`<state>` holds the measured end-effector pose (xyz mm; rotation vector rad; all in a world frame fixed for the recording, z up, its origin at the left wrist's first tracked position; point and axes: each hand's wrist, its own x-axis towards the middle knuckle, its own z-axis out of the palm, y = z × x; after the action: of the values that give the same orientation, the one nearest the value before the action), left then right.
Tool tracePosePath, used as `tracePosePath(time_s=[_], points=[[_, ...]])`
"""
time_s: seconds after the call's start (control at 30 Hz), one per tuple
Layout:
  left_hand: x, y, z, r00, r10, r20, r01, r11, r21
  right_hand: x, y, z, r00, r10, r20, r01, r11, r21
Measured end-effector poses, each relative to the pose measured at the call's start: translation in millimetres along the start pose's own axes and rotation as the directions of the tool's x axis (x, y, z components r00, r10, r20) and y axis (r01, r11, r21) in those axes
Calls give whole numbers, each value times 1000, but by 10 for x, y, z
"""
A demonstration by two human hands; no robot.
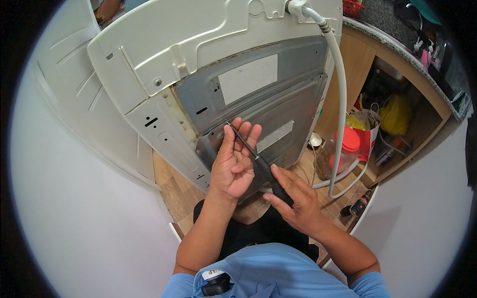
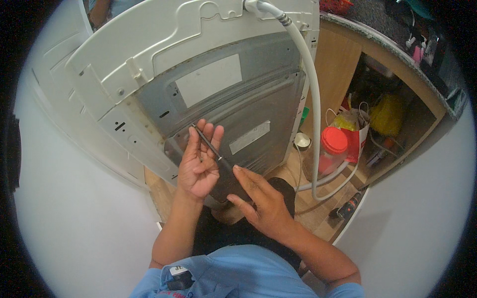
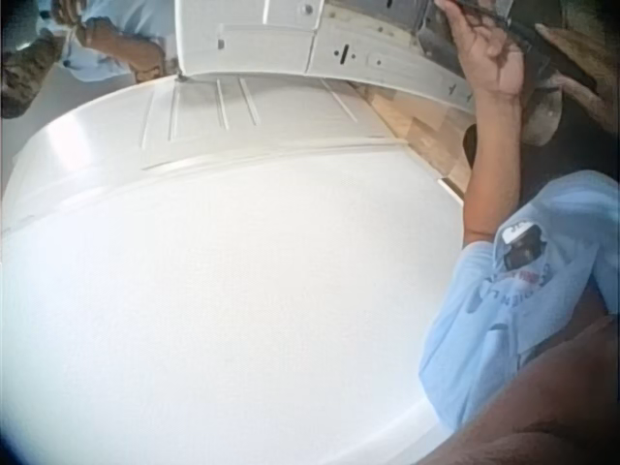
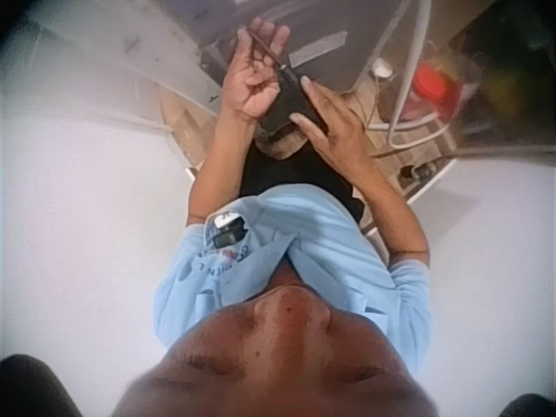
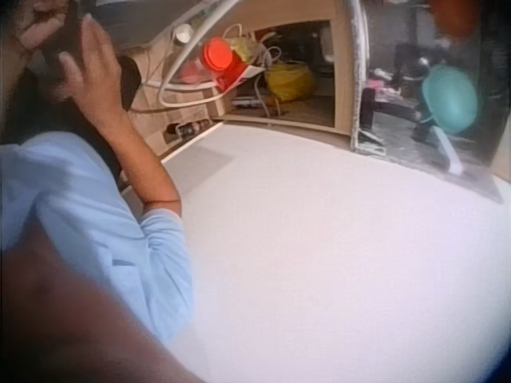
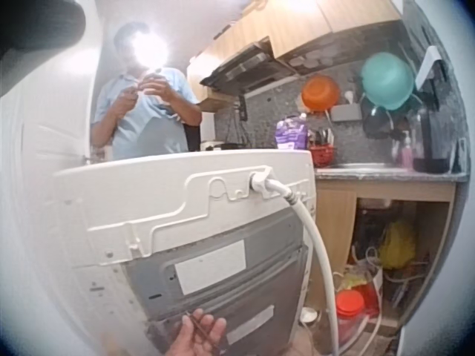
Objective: The person kneels behind a top-loading washing machine and uses a screwdriver to remove screws from the back panel. After removing the panel, the person stands and uses a mop to clean the floor area around the appliance.
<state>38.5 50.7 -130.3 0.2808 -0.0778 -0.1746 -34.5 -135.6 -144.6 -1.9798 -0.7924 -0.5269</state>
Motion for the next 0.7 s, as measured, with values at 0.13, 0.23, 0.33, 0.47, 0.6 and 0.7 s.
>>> tracePosePath(time_s=[0.13, 0.23, 0.33, 0.47, 0.6, 0.7], points=[[-45, 23, 38, 999, 33, -23, -29, 987, 159, 33, -34, 42, 997, -71, -8, 68, 982, -175], [-173, 68, 14, 999, -33, 39, 17, 936, 350, 88, -140, -56, 969, 238, 70, -244, 866, 436], [-227, 93, 116, 994, -83, 76, 45, 911, 410, 131, -190, -207, 800, 430, 419, -457, -17, 889], [-142, 122, 82, 999, -48, 8, 42, 929, 367, 191, -460, -179, 910, 410, -56, -308, 760, 572], [-27, 141, -15, 995, -63, -77, 89, 910, 406, 272, -590, -402, 996, -85, -36, 66, 927, -370], [-51, 100, 23, 995, -43, -93, 76, 915, 396, 211, -449, -324, 997, -77, 5, 72, 905, -420]])
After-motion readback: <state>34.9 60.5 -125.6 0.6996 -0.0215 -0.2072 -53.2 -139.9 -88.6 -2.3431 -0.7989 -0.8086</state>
